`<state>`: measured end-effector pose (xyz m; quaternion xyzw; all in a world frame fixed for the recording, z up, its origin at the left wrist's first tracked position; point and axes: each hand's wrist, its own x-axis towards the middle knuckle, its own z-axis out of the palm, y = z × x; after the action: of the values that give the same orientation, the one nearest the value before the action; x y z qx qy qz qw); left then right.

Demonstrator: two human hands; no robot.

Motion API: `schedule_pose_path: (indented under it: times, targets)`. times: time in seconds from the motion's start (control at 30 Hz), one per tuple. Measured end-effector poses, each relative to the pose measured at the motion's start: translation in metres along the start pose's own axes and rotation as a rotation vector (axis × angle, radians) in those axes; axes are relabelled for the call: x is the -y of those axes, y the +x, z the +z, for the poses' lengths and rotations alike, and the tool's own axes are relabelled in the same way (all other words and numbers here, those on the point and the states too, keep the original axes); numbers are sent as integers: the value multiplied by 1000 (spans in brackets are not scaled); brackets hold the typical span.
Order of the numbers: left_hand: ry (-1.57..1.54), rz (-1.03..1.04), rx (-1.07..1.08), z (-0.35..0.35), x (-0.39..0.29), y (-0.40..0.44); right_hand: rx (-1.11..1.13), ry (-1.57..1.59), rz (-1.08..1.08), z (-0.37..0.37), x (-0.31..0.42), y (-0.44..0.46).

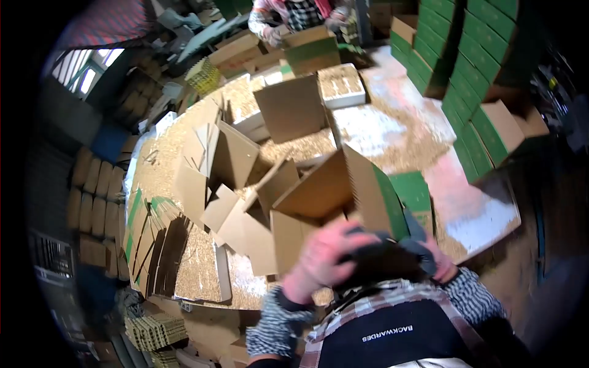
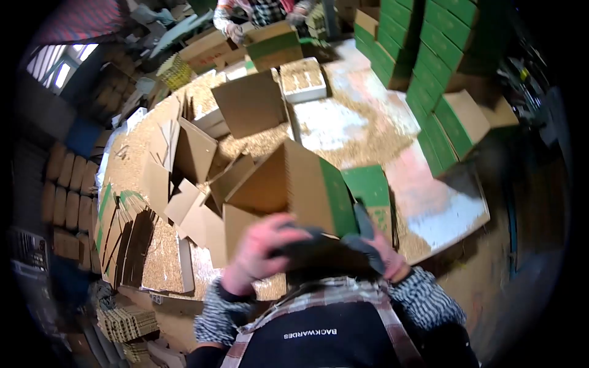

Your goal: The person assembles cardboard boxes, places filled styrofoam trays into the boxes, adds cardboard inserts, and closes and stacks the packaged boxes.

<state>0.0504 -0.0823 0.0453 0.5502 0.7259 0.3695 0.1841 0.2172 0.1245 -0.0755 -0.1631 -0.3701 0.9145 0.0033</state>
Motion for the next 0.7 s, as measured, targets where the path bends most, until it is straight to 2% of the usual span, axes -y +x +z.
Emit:
schedule_pose_path:
  times: [0.03,0.07,0.1,0.13,0.17,0.2,0.23,0.27,0.3,0.33,0.37,0.4,0.5,0.53,0.57,0.67,0.7]
  targets:
    - [-5,99,41,31,9,5,-49,-256,-197,-1,15,5]
    - [-113,240,0,54,1,13,-30,-310,-274,2,35,10]
    - [114,182,308,102,5,25,-110,-473,-215,-1,43,21]
    - [31,178,530,102,-7,33,-164,-651,-239,-16,35,32]
    - [-96,214,319,100,-4,22,-224,-829,-255,-32,27,42]
    - [-206,251,105,86,5,9,-144,-1003,-370,-12,36,49]
    - [-156,214,-40,49,8,7,-54,-1003,-331,-18,36,52]
    - [187,34,-404,25,11,-13,31,-999,-292,-24,34,55]
    - [490,-403,-542,3,12,-23,109,-990,-182,-8,49,64]
    - [727,-750,-527,23,39,-46,90,-745,-115,-30,47,89]
    - [202,-814,-497,38,70,-66,-34,-684,-34,-26,58,119]
    - [90,-797,-556,45,67,-72,-154,-619,43,-17,73,158]
    - [-183,-763,-711,49,72,-72,-138,-966,-330,6,94,305]
    - [-250,-792,-759,51,77,-74,-129,-875,-344,12,94,363]
    - [-319,-826,-801,51,81,-76,-138,-824,-340,47,101,394]
    - [-348,-912,-811,49,87,-73,91,-267,28,18,64,539]
    - [-280,-900,-813,47,88,-69,14,-465,-7,34,78,529]
